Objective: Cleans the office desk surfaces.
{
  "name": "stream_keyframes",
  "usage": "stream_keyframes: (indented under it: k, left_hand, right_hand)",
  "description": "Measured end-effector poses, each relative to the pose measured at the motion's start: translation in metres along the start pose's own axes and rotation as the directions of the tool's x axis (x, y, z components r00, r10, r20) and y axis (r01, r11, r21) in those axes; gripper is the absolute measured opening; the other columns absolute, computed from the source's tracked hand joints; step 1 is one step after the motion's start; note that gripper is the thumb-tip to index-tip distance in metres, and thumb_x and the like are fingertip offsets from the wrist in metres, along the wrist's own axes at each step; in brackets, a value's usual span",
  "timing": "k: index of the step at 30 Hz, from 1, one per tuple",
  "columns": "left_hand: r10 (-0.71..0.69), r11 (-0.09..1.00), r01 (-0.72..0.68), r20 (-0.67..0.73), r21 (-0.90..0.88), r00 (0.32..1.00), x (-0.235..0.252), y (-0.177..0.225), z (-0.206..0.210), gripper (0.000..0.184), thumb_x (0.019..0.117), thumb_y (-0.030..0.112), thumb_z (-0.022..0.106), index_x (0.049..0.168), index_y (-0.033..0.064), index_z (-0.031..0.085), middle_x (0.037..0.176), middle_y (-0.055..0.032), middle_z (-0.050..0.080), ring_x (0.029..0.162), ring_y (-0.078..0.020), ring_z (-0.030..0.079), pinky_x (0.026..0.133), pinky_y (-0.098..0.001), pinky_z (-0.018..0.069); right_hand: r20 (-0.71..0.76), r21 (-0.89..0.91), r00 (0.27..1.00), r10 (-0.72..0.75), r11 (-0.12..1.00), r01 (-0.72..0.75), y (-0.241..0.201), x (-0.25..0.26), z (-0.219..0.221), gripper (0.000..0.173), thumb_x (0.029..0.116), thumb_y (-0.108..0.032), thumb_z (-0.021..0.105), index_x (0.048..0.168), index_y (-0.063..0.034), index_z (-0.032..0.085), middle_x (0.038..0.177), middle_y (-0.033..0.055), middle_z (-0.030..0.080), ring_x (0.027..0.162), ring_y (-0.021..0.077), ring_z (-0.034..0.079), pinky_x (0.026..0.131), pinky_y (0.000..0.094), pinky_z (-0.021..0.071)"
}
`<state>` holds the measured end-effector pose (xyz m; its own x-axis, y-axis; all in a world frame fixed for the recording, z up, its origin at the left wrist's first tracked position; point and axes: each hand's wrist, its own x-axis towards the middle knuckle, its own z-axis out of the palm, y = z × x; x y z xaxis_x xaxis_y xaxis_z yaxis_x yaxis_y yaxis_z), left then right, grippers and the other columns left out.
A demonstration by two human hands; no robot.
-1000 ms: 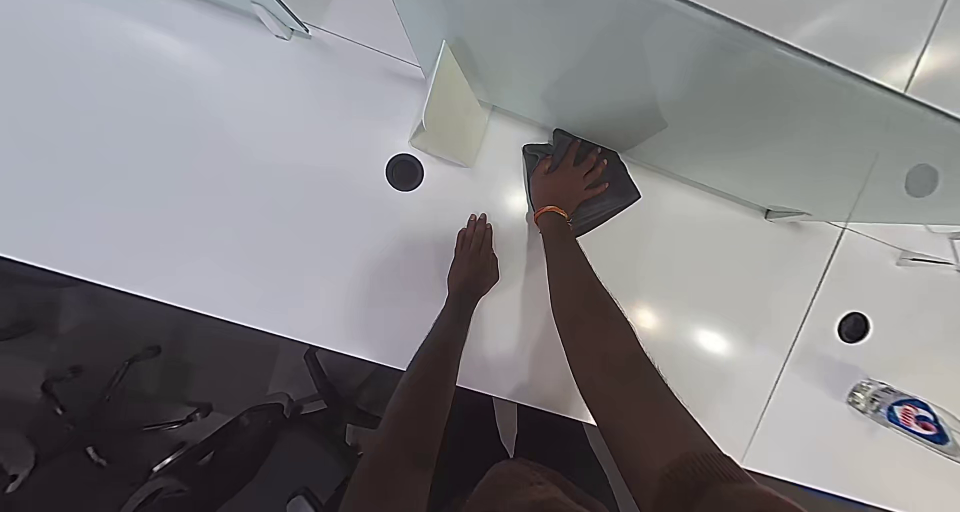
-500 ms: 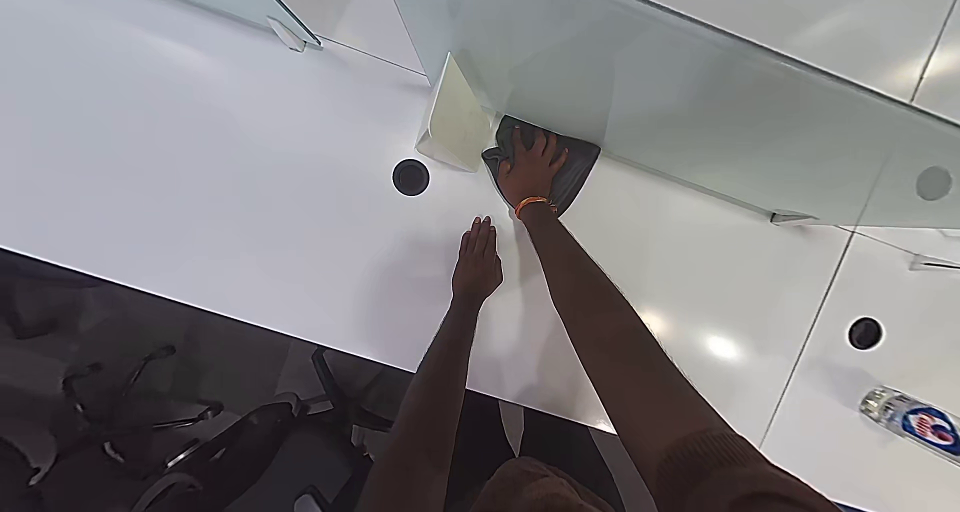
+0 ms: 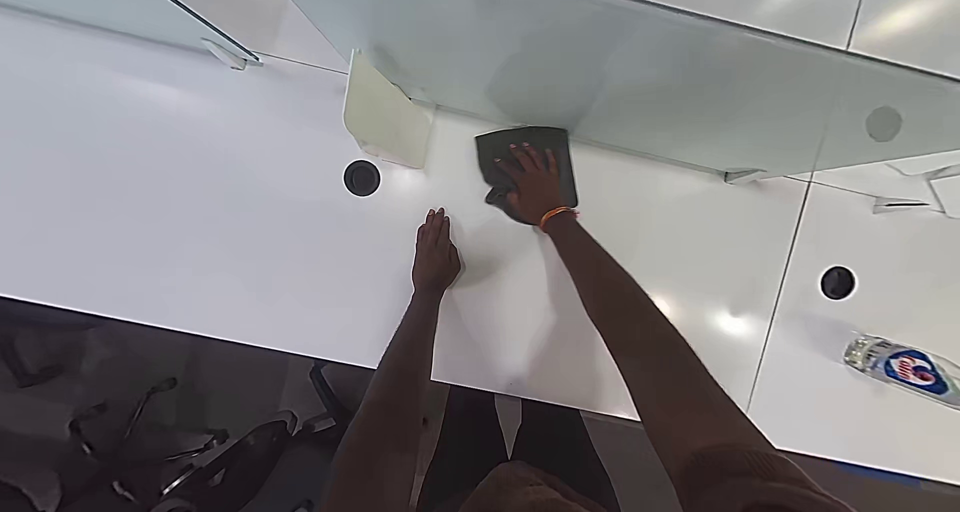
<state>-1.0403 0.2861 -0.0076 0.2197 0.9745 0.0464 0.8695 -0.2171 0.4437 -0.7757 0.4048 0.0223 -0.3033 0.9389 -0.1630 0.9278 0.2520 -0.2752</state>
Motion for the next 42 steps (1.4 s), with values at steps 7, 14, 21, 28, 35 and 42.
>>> stream_keyframes:
  k: [7, 14, 21, 28, 35, 42]
  left_hand:
    - [0.019, 1.000, -0.019, -0.030, -0.009, 0.999, 0.000, 0.001, 0.000, 0.050, 0.0988, 0.011, 0.034, 0.144, -0.0013, 0.052, 0.162, -0.0137, 0.040, 0.155, -0.0296, 0.028, 0.126, -0.0465, 0.0222]
    - [0.034, 0.995, -0.037, -0.036, -0.096, 0.999, -0.003, -0.003, 0.000, 0.052, 0.1000, 0.014, 0.032, 0.145, -0.0026, 0.050, 0.162, -0.0147, 0.040, 0.155, -0.0291, 0.028, 0.126, -0.0473, 0.0215]
    - [0.065, 0.900, -0.101, -0.099, -0.424, 0.993, -0.003, -0.016, -0.008, 0.053, 0.1011, 0.017, 0.032, 0.148, -0.0021, 0.048, 0.161, -0.0160, 0.040, 0.152, -0.0263, 0.034, 0.126, -0.0429, 0.0254]
    - [-0.075, 0.533, -0.037, -0.091, -0.845, 0.993, 0.003, -0.026, -0.030, 0.051, 0.1061, 0.017, 0.026, 0.144, -0.0065, 0.051, 0.155, -0.0186, 0.048, 0.147, -0.0239, 0.043, 0.124, -0.0415, 0.0329]
    - [-0.034, 0.610, 0.027, 0.008, -0.792, 0.999, -0.002, -0.028, -0.048, 0.051, 0.1057, 0.014, 0.026, 0.151, -0.0024, 0.045, 0.160, -0.0139, 0.043, 0.149, -0.0207, 0.040, 0.124, -0.0391, 0.0319]
    - [0.084, 0.680, -0.037, 0.028, -0.732, 0.996, 0.005, -0.039, -0.047, 0.052, 0.1045, 0.017, 0.029, 0.147, -0.0082, 0.047, 0.157, -0.0214, 0.044, 0.149, -0.0250, 0.040, 0.125, -0.0407, 0.0301]
  right_hand:
    - [-0.158, 0.039, 0.912, 0.378, 0.926, -0.376, 0.079, -0.102, -0.001, 0.065, 0.0897, -0.039, 0.051, 0.154, -0.0325, 0.046, 0.167, 0.0062, 0.033, 0.157, 0.0337, 0.018, 0.121, 0.0687, 0.0104]
    - [-0.105, 0.010, 0.899, 0.425, 0.905, -0.426, -0.079, -0.150, 0.049, 0.072, 0.0871, -0.047, 0.056, 0.157, -0.0316, 0.042, 0.167, 0.0143, 0.029, 0.157, 0.0401, 0.015, 0.117, 0.0750, 0.0105]
    - [-0.037, -0.029, 0.986, 0.165, 0.986, -0.167, -0.128, -0.041, 0.053, 0.076, 0.0893, -0.063, 0.048, 0.160, -0.0400, 0.034, 0.172, 0.0069, 0.018, 0.159, 0.0359, 0.009, 0.119, 0.0735, 0.0054]
    - [-0.092, -0.019, 0.941, 0.324, 0.945, -0.327, -0.155, -0.020, 0.055, 0.070, 0.0944, -0.051, 0.044, 0.162, -0.0381, 0.029, 0.173, 0.0060, 0.016, 0.159, 0.0351, 0.006, 0.119, 0.0723, 0.0054]
    - [-0.022, -0.001, 0.986, 0.166, 0.986, -0.166, -0.184, -0.067, 0.071, 0.066, 0.0954, -0.048, 0.045, 0.159, -0.0322, 0.038, 0.171, 0.0049, 0.020, 0.159, 0.0341, 0.010, 0.120, 0.0714, 0.0064]
    - [-0.134, 0.016, 0.890, 0.435, 0.899, -0.437, -0.052, -0.155, 0.047, 0.067, 0.0924, -0.038, 0.049, 0.158, -0.0341, 0.039, 0.171, 0.0014, 0.023, 0.159, 0.0296, 0.012, 0.121, 0.0700, 0.0081]
